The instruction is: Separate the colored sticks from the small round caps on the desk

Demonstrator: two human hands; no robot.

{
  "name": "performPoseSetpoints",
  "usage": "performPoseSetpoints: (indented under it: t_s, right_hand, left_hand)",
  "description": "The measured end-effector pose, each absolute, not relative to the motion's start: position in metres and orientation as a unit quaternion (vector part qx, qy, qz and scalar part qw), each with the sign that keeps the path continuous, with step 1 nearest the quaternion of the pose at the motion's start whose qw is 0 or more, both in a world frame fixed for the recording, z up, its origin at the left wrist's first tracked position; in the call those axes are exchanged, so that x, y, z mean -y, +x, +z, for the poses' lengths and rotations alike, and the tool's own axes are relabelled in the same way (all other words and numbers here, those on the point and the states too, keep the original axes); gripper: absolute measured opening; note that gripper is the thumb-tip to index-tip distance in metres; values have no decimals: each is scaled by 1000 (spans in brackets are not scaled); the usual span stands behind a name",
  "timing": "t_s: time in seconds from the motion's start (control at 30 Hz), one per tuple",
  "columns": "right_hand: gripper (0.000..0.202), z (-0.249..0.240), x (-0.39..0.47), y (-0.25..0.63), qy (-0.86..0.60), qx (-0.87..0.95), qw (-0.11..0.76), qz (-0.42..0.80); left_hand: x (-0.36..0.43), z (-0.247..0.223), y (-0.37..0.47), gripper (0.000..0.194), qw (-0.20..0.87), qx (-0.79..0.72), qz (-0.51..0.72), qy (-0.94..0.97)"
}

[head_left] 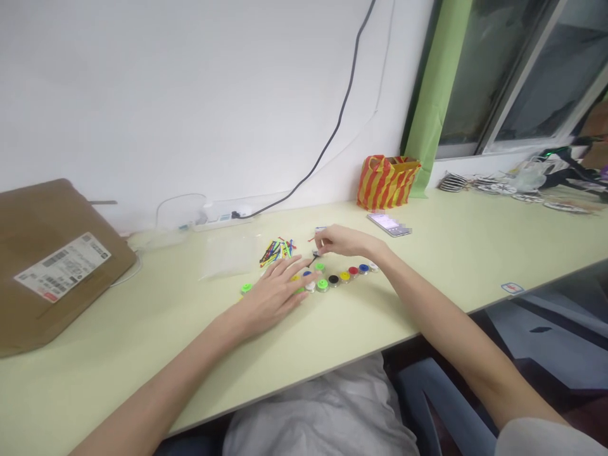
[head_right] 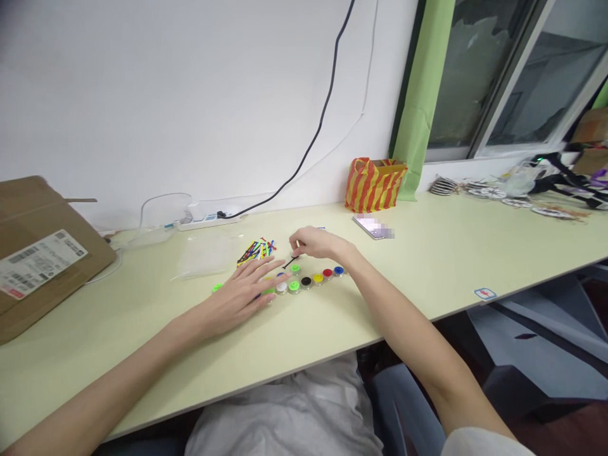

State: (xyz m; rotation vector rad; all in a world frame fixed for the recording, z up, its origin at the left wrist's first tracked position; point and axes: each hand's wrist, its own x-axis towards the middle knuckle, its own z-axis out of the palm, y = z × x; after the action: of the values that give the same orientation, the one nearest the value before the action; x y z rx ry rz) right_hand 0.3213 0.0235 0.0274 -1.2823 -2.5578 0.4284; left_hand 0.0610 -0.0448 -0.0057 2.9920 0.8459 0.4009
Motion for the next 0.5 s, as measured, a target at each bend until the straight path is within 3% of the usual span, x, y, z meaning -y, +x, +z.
performPoseSetpoints:
  t_s: [0.5]
  right_hand:
    - [8, 18, -27, 319, -387, 875, 76, 279]
  left_hand:
    - [39, -4, 49, 44, 3, -298, 143, 944]
